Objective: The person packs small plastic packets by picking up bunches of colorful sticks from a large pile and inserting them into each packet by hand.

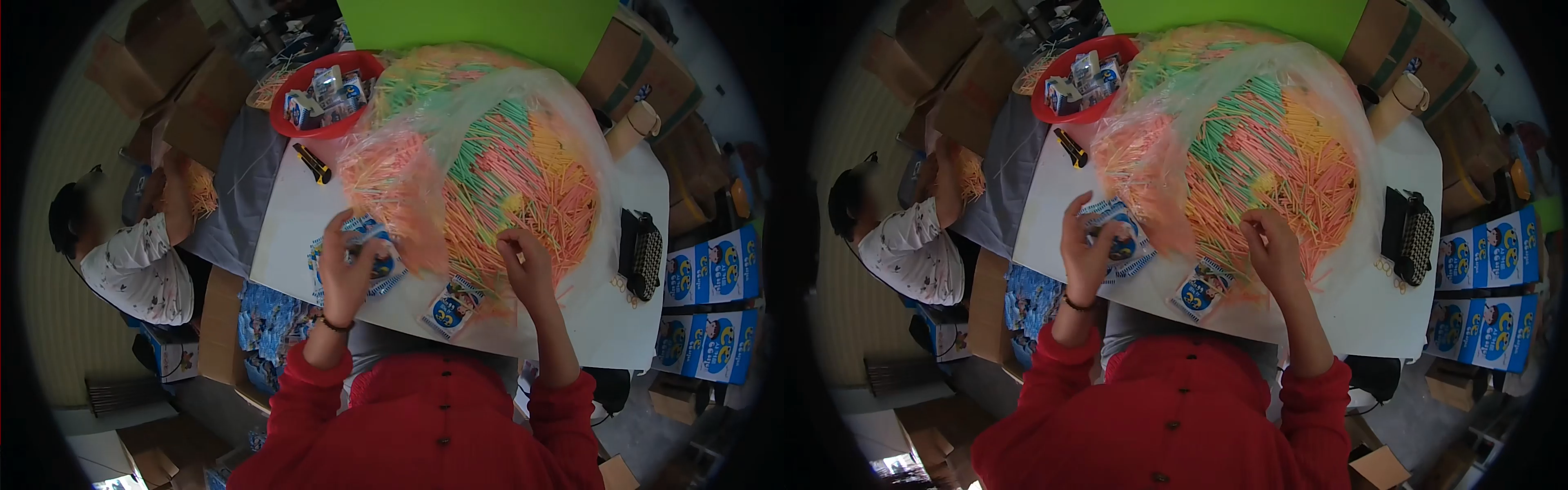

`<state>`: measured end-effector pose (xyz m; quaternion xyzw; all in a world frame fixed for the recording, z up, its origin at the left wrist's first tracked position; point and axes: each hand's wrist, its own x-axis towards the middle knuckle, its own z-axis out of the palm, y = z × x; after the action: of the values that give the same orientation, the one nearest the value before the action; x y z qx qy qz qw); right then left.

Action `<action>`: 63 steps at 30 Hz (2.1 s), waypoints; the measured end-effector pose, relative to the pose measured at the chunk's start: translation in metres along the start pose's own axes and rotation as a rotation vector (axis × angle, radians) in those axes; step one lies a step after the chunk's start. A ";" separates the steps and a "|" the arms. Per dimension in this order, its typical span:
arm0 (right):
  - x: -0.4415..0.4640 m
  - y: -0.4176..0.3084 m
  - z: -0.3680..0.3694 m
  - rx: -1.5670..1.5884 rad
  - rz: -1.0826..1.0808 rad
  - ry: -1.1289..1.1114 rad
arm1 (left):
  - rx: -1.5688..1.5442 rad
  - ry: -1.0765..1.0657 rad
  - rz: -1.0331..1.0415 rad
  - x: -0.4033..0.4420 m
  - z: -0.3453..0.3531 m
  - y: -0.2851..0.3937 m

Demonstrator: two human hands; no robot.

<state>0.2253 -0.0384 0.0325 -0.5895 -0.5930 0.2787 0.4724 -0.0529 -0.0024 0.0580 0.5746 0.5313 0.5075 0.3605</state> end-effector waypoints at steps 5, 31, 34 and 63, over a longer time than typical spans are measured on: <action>0.037 -0.001 0.027 -0.492 -0.184 -0.050 | 0.818 0.117 0.400 0.031 -0.028 -0.019; -0.015 0.061 0.002 0.408 0.110 0.019 | 0.418 -0.566 0.334 -0.052 0.061 -0.062; -0.026 0.055 0.002 0.356 0.284 0.040 | 0.417 -0.528 0.444 -0.060 0.062 -0.066; -0.031 0.063 -0.029 0.517 0.250 0.306 | -1.046 -0.236 -0.399 -0.010 0.064 -0.026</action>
<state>0.2738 -0.0655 -0.0195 -0.5533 -0.3478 0.3843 0.6521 0.0036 0.0004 0.0170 0.2612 0.2640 0.5574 0.7425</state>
